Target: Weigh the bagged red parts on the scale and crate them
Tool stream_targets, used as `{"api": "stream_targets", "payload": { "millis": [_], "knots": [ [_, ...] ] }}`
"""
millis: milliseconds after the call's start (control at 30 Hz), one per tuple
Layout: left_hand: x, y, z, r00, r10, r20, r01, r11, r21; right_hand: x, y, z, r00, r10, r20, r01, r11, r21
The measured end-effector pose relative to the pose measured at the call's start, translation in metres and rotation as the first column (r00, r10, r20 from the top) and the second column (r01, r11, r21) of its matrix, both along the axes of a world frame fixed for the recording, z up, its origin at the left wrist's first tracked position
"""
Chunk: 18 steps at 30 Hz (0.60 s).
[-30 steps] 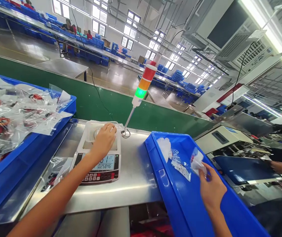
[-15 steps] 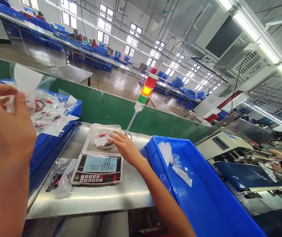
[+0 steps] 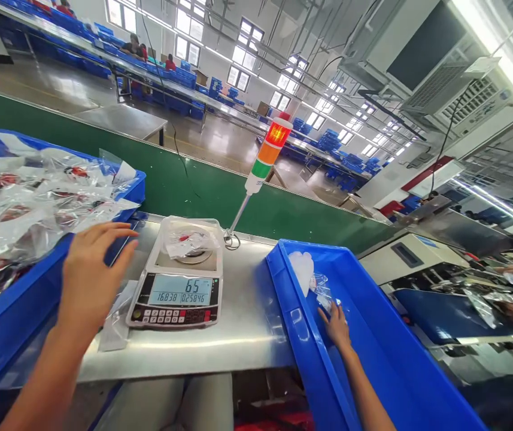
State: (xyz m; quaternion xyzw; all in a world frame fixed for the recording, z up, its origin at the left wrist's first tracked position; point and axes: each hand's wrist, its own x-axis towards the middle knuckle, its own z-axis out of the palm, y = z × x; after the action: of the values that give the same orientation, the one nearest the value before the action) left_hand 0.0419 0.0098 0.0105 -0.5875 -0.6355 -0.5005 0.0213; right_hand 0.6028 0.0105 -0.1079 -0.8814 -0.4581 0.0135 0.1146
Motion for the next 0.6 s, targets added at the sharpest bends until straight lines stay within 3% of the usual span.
{"api": "stream_targets", "payload": {
  "millis": [133, 300, 467, 600],
  "knots": [
    [0.023, 0.01, -0.005, 0.992, -0.106, -0.066, 0.107, 0.994, 0.011, 0.015, -0.03, -0.024, 0.999, -0.022, 0.033, 0.024, 0.999, -0.041],
    [0.038, 0.02, -0.014, 0.972, -0.217, -0.084, 0.218, 0.976, -0.002, 0.042, -0.052, -0.017, 0.996, 0.061, 0.06, -0.056, 0.996, -0.07],
    [0.048, 0.043, -0.026, 0.912, -0.397, -0.105, 0.374, 0.908, -0.187, 0.057, -0.091, 0.018, 0.999, 0.009, 0.036, -0.012, 0.997, 0.079],
    [0.067, 0.06, -0.034, 0.898, -0.418, -0.136, 0.356, 0.874, -0.33, 0.033, -0.111, 0.065, 0.996, -0.053, 0.067, 0.037, 0.973, 0.227]
  ]
}}
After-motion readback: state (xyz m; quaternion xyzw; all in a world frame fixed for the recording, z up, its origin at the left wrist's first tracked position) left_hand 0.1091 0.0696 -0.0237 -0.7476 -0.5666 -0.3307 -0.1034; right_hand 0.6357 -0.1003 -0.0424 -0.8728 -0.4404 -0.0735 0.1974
